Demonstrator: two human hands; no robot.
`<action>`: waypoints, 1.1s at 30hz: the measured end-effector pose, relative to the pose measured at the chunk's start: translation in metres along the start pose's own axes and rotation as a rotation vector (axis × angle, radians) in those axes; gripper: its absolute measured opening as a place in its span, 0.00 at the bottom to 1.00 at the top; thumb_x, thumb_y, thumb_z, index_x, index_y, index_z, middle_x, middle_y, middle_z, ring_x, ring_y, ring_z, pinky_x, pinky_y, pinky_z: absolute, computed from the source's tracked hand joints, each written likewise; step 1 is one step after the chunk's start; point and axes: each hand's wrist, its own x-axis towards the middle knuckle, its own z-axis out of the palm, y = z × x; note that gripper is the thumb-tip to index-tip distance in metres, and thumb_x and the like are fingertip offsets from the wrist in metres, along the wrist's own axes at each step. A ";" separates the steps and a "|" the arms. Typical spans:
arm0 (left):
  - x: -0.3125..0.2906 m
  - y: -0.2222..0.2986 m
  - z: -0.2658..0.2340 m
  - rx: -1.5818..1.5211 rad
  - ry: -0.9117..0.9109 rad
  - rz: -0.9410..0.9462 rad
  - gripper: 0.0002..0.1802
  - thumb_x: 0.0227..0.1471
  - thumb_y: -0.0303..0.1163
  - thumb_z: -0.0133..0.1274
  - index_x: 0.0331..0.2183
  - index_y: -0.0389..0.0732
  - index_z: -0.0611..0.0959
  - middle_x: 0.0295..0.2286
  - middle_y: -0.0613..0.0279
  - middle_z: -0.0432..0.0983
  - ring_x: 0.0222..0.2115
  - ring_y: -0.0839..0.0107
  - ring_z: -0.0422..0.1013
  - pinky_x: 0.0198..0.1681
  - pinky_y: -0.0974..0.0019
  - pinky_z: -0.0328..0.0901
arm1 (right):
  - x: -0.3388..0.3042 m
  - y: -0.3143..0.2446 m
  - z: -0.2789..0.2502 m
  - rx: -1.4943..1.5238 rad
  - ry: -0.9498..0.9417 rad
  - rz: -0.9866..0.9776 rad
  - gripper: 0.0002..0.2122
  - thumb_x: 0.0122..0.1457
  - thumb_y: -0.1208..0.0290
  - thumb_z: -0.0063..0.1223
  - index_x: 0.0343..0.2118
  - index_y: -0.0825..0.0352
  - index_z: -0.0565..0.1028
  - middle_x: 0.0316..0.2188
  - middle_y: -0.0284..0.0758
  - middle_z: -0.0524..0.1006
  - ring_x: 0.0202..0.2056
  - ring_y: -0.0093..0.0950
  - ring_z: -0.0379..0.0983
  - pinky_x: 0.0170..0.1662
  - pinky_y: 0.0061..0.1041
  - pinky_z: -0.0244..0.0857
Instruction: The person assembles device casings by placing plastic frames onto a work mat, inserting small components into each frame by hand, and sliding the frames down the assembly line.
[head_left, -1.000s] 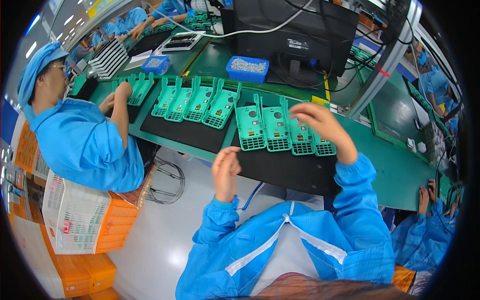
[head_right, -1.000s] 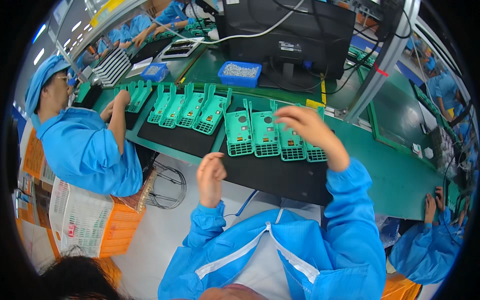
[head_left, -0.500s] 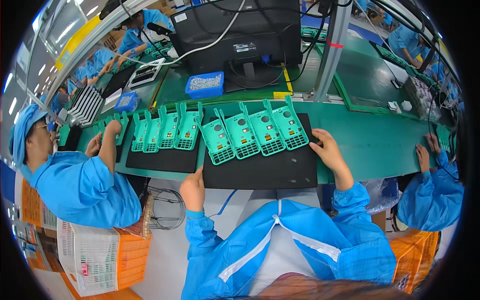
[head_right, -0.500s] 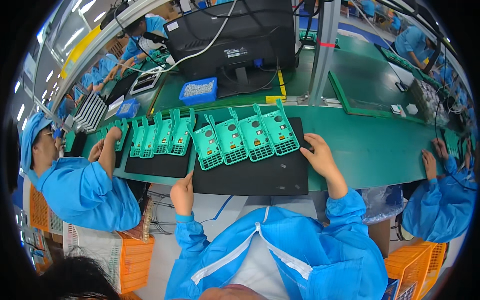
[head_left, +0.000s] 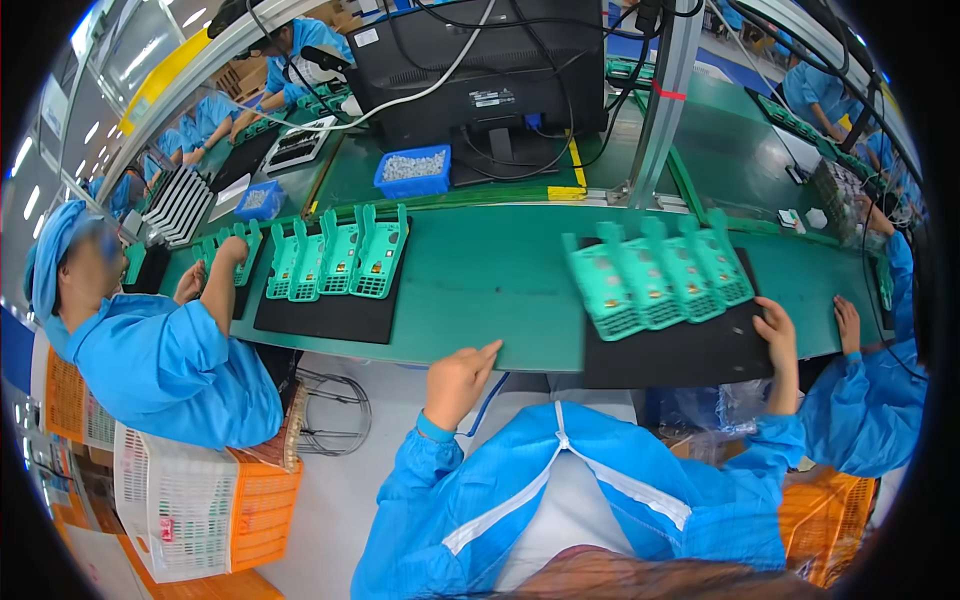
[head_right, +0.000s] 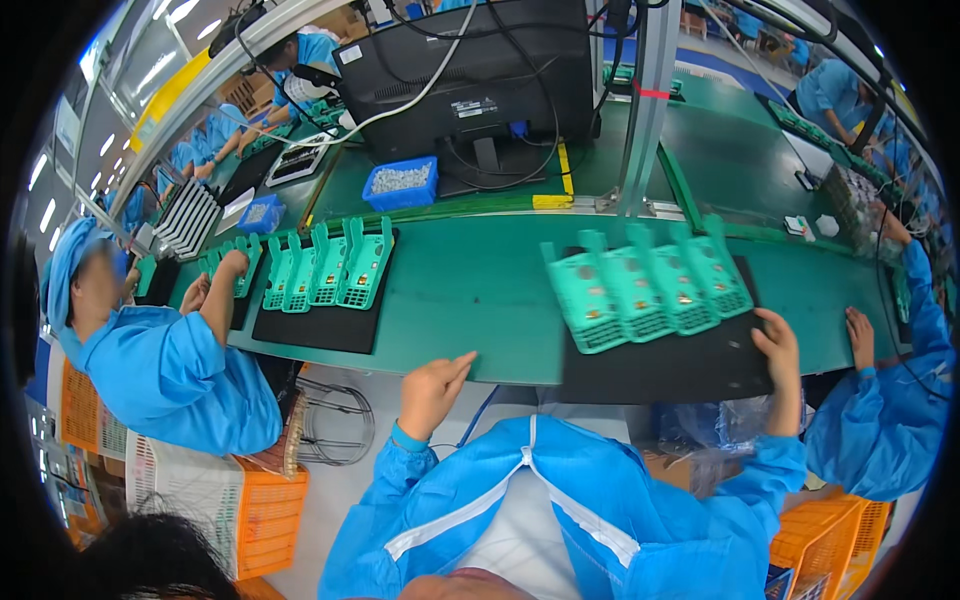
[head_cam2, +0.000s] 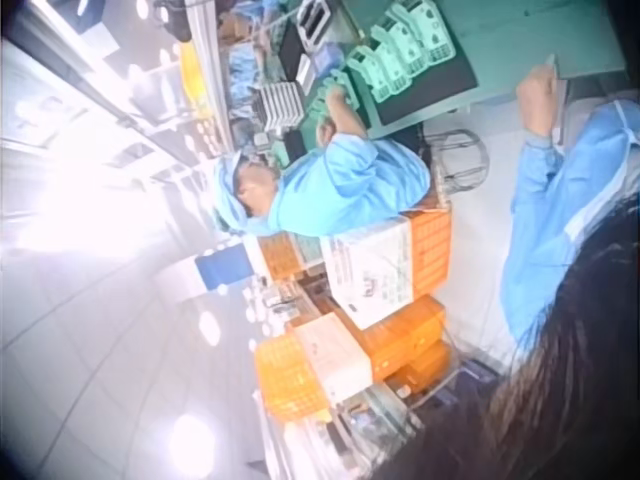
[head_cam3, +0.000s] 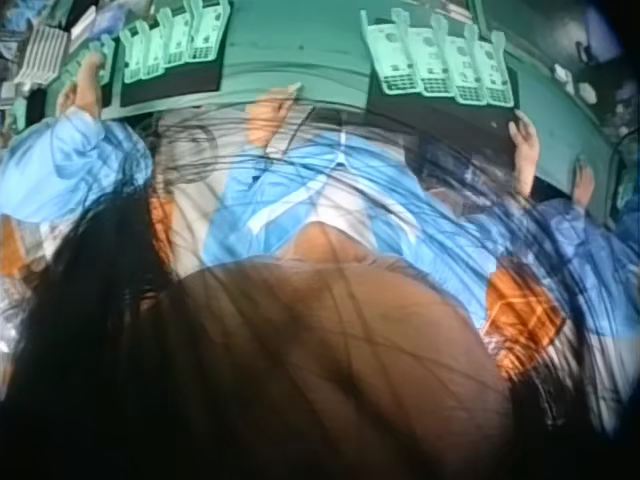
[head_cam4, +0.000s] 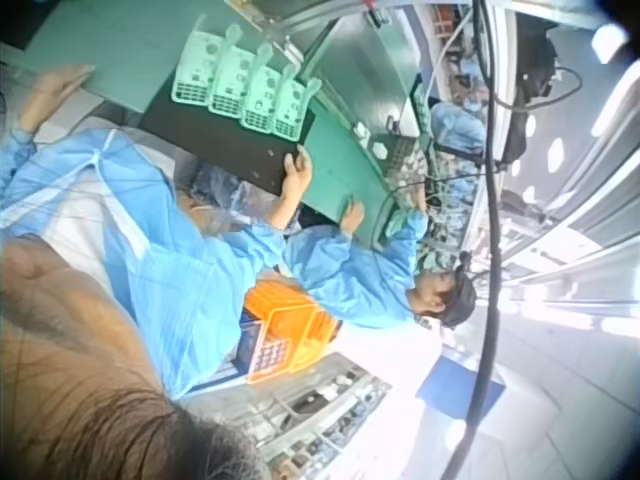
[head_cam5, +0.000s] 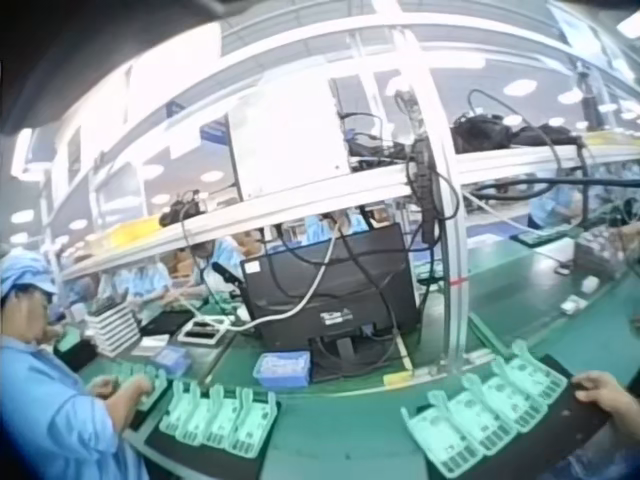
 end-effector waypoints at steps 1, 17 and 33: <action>-0.002 -0.002 -0.009 0.032 -0.001 -0.035 0.12 0.48 0.28 0.55 0.38 0.48 0.84 0.18 0.57 0.71 0.19 0.60 0.69 0.22 0.60 0.63 | -0.008 0.017 -0.034 -0.031 0.059 -0.010 0.20 0.50 0.73 0.57 0.48 0.66 0.71 0.33 0.26 0.70 0.32 0.17 0.64 0.37 0.13 0.58; -0.042 -0.067 -0.035 0.185 0.372 -0.349 0.17 0.44 0.26 0.60 0.40 0.46 0.83 0.16 0.60 0.65 0.17 0.64 0.63 0.21 0.62 0.59 | 0.096 -0.138 0.214 -0.379 -0.488 -0.631 0.14 0.54 0.79 0.50 0.44 0.64 0.75 0.40 0.39 0.76 0.45 0.32 0.72 0.47 0.27 0.66; -0.038 -0.067 -0.055 0.349 0.444 -0.334 0.19 0.40 0.36 0.62 0.40 0.47 0.83 0.18 0.59 0.69 0.19 0.60 0.67 0.22 0.59 0.61 | 0.170 -0.161 0.515 -0.207 -0.887 -0.550 0.28 0.47 0.63 0.65 0.50 0.70 0.70 0.44 0.40 0.74 0.44 0.31 0.71 0.49 0.29 0.63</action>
